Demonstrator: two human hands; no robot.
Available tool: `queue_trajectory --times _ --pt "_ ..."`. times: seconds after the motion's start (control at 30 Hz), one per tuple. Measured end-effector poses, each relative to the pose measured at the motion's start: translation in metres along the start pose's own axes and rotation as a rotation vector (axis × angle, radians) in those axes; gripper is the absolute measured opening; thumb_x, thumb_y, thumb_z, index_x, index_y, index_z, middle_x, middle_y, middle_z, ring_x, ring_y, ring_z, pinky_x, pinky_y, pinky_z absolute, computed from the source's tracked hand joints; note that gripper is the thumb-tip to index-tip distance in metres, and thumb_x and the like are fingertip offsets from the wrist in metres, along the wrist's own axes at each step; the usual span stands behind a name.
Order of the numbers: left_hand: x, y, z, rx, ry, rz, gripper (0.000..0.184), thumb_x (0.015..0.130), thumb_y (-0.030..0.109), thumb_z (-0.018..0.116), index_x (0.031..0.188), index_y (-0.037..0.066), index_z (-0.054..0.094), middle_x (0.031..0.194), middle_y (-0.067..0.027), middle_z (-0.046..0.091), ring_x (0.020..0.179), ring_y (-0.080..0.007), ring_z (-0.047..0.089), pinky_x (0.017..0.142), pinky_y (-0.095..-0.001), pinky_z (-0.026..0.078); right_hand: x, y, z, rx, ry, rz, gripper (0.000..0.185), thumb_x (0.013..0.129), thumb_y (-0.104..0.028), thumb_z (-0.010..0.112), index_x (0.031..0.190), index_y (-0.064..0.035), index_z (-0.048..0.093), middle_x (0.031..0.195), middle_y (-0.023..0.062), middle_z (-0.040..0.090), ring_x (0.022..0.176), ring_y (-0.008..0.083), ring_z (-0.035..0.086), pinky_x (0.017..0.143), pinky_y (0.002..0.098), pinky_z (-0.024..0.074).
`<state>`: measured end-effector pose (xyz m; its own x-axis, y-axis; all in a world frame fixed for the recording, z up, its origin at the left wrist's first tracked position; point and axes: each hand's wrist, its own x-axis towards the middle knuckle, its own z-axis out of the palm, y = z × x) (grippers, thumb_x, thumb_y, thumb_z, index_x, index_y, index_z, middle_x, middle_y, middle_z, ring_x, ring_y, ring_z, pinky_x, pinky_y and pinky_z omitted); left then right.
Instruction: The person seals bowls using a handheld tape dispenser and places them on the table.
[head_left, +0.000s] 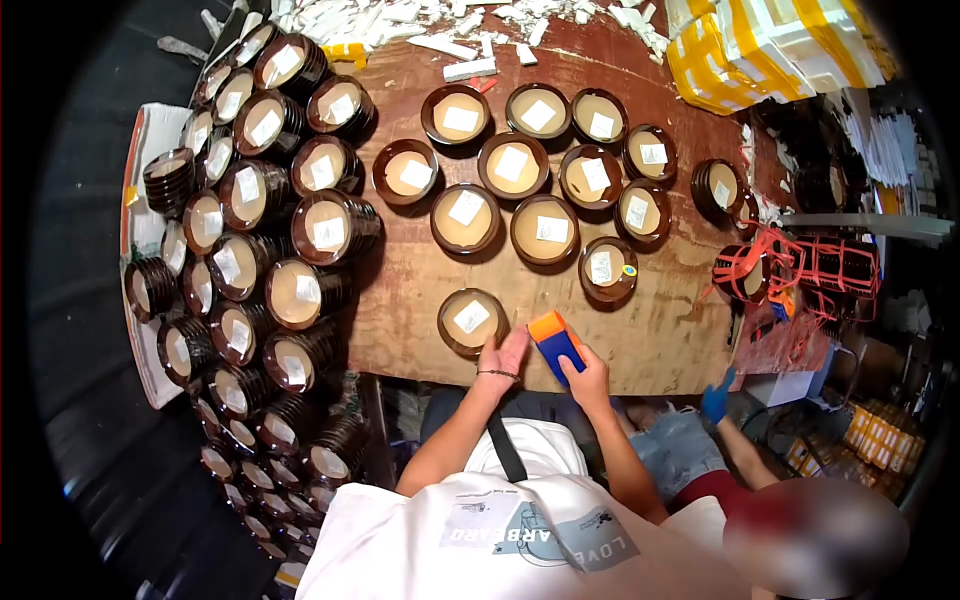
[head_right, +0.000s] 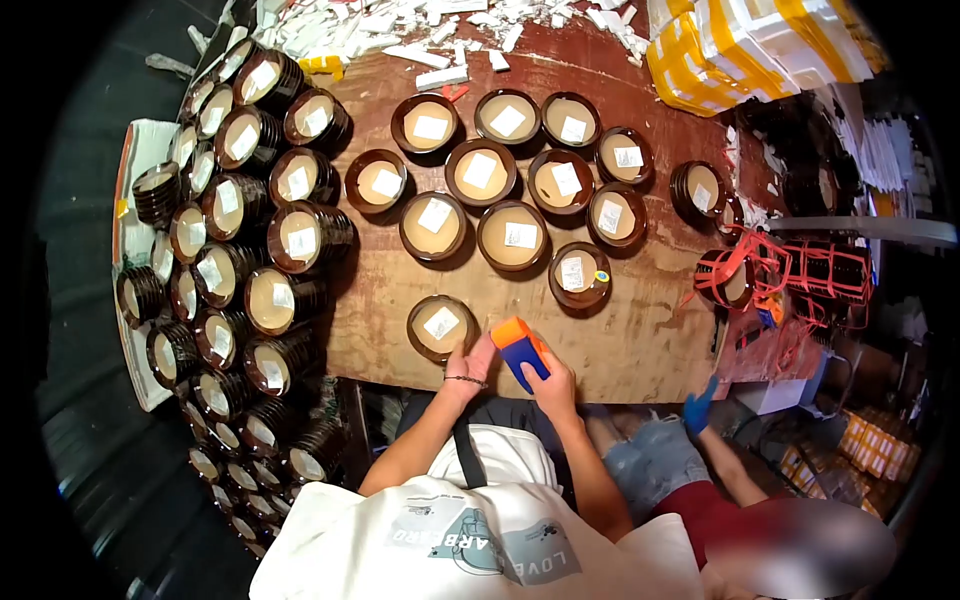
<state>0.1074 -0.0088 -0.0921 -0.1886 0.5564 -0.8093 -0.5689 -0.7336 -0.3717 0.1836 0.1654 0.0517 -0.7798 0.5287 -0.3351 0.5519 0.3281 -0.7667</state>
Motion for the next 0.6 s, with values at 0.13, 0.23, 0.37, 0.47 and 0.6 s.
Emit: queue_trajectory --times 0.13,0.23,0.37,0.47,0.6 --pt "-0.045 -0.013 0.036 0.595 -0.123 -0.128 0.049 0.109 0.046 0.035 0.129 0.005 0.055 0.126 -0.0134 0.067 0.115 -0.0273 0.066 0.099 -0.0404 0.056 -0.003 -0.008 -0.016 0.061 -0.082 -0.154 0.031 0.083 -0.015 0.079 0.103 0.0041 0.066 0.085 0.0149 0.069 0.076 0.0223 0.066 0.075 0.0339 0.0527" --pt "-0.086 0.001 0.07 0.946 -0.361 0.188 0.048 0.109 0.049 0.034 0.115 0.008 0.058 0.097 -0.0046 0.068 0.081 -0.0116 0.066 0.068 -0.0245 0.055 -0.003 -0.035 -0.025 0.071 -0.171 -0.213 0.032 0.082 -0.018 0.079 0.103 0.0038 0.067 0.088 0.0147 0.069 0.078 0.0224 0.067 0.074 0.0335 0.0525" --pt "-0.112 0.024 0.117 1.641 -0.569 0.381 0.041 0.109 0.044 0.041 0.098 0.008 0.058 0.072 0.0025 0.052 0.065 -0.0055 0.051 0.056 -0.0214 0.041 -0.006 -0.055 -0.02 0.127 -0.303 -0.187 0.038 0.081 -0.025 0.08 0.105 0.0033 0.068 0.086 0.0179 0.068 0.076 0.0317 0.068 0.073 0.0378 0.053" --pt "-0.123 0.031 0.128 1.77 -0.726 0.544 0.034 0.108 0.037 0.047 0.092 0.008 0.056 0.07 0.004 0.05 0.062 -0.004 0.046 0.054 -0.0203 0.036 -0.01 -0.057 -0.021 0.197 -0.373 -0.144 0.038 0.083 -0.026 0.08 0.104 0.0037 0.068 0.085 0.0169 0.068 0.075 0.0281 0.067 0.072 0.0359 0.0526" --pt "-0.151 0.032 0.137 1.504 -0.601 0.081 0.027 0.104 0.026 0.055 0.088 0.005 0.061 0.075 0.003 0.053 0.065 -0.0043 0.047 0.056 -0.0236 0.037 -0.014 -0.065 -0.029 0.193 -0.426 -0.195 0.038 0.084 -0.027 0.079 0.103 0.0041 0.067 0.087 0.0154 0.067 0.077 0.026 0.068 0.072 0.0353 0.0522"
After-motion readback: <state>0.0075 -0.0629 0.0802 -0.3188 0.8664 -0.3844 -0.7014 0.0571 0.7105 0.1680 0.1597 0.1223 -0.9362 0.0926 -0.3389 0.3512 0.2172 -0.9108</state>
